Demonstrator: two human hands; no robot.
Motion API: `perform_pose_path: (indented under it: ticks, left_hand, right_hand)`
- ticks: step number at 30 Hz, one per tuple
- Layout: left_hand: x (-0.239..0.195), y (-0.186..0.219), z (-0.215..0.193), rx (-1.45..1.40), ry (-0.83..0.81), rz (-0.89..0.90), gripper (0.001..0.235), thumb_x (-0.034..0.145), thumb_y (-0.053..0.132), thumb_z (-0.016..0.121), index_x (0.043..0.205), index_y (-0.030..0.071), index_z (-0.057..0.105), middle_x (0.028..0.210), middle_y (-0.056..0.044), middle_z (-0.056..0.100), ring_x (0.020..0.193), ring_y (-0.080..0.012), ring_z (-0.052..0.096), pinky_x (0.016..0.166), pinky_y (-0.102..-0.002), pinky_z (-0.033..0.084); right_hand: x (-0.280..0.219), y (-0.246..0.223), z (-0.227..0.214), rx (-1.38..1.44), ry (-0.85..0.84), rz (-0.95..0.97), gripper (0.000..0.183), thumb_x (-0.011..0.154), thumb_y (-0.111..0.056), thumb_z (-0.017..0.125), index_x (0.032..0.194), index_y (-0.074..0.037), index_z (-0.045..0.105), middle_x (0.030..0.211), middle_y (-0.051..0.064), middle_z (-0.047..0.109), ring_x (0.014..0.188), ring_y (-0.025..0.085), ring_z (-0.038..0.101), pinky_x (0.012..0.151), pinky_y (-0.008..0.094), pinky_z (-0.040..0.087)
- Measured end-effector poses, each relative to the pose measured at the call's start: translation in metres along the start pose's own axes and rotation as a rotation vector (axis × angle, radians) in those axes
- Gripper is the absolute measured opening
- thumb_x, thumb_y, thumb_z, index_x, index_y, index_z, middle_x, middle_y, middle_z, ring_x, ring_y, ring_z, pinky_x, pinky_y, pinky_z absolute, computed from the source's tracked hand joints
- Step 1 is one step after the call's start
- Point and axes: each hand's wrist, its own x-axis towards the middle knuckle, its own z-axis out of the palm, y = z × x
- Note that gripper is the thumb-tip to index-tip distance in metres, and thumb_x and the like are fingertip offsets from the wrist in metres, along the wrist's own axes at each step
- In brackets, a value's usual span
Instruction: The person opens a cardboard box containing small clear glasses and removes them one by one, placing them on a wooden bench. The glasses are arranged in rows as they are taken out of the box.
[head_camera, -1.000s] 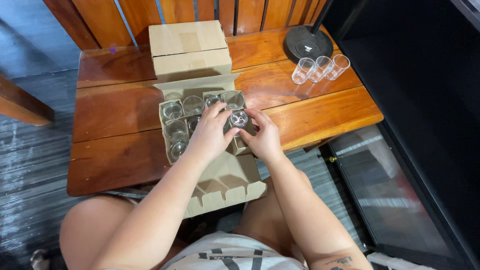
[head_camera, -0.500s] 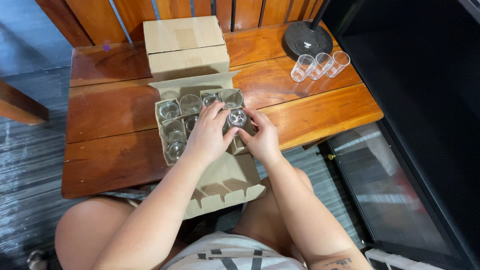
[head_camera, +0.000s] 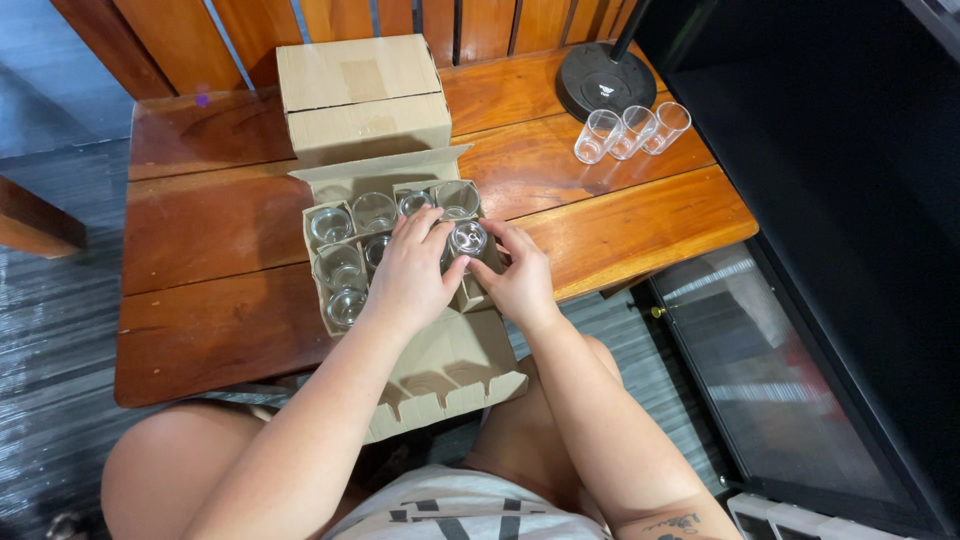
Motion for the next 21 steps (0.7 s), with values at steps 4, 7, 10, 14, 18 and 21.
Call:
perform_pose_path:
  ticks: [4,7,10,14,18,21]
  left_hand:
    - [-0.0002,0.0006,0.0005,0.006,-0.002,-0.004,0.047,0.093,0.034,0.072,0.127,0.003,0.066,0.136,-0.015,0.059,0.140,-0.0338,0.053,0.120,-0.054,0.037]
    - [-0.0004,0.0015,0.0006,0.016,0.000,-0.010,0.048,0.092,0.034,0.072,0.127,0.003,0.066,0.136,-0.015,0.059,0.140,-0.0337,0.053,0.119,-0.054,0.038]
    - [-0.0006,0.0015,0.0006,0.015,-0.004,-0.012,0.048,0.092,0.035,0.072,0.128,0.003,0.066,0.136,-0.015,0.059,0.140,-0.0335,0.053,0.119,-0.054,0.038]
    - [-0.0011,0.0014,0.0020,0.021,0.003,-0.008,0.048,0.093,0.035,0.072,0.128,0.003,0.066,0.136,-0.015,0.059,0.140,-0.0334,0.053,0.120,-0.053,0.038]
    - [-0.0003,0.0002,0.0028,0.013,0.007,-0.005,0.047,0.093,0.035,0.072,0.128,0.003,0.066,0.135,-0.015,0.060,0.140,-0.0336,0.053,0.119,-0.054,0.038]
    - [-0.0010,0.0006,0.0026,0.012,0.007,-0.009,0.047,0.094,0.034,0.071,0.127,0.002,0.066,0.136,-0.016,0.059,0.140,-0.0340,0.053,0.119,-0.054,0.038]
  right_hand:
    - [0.0001,-0.0022,-0.0011,0.005,-0.002,0.024,0.058,0.074,-0.004,0.089,0.129,-0.011,0.072,0.127,0.011,0.068,0.118,0.030,0.069,0.090,0.034,0.063]
    - [0.0004,-0.0032,-0.0013,0.005,0.004,0.027,0.060,0.073,-0.005,0.091,0.129,-0.012,0.072,0.127,0.011,0.068,0.118,0.029,0.070,0.090,0.032,0.063]
    - [0.0010,-0.0075,-0.0016,-0.043,0.001,0.004,0.060,0.072,-0.005,0.091,0.128,-0.011,0.072,0.124,0.013,0.069,0.114,0.031,0.071,0.086,0.034,0.064]
    - [0.0007,-0.0062,-0.0013,-0.054,0.001,0.022,0.060,0.073,-0.005,0.089,0.129,-0.011,0.072,0.125,0.014,0.068,0.114,0.032,0.071,0.087,0.035,0.064]
    - [0.0013,-0.0044,-0.0008,-0.090,0.010,0.010,0.059,0.072,-0.007,0.090,0.128,-0.012,0.073,0.122,0.013,0.069,0.112,0.032,0.072,0.086,0.035,0.065]
    - [0.0019,-0.0019,0.0000,-0.120,0.011,0.004,0.060,0.071,-0.011,0.091,0.129,-0.015,0.073,0.121,0.011,0.069,0.111,0.030,0.072,0.087,0.035,0.065]
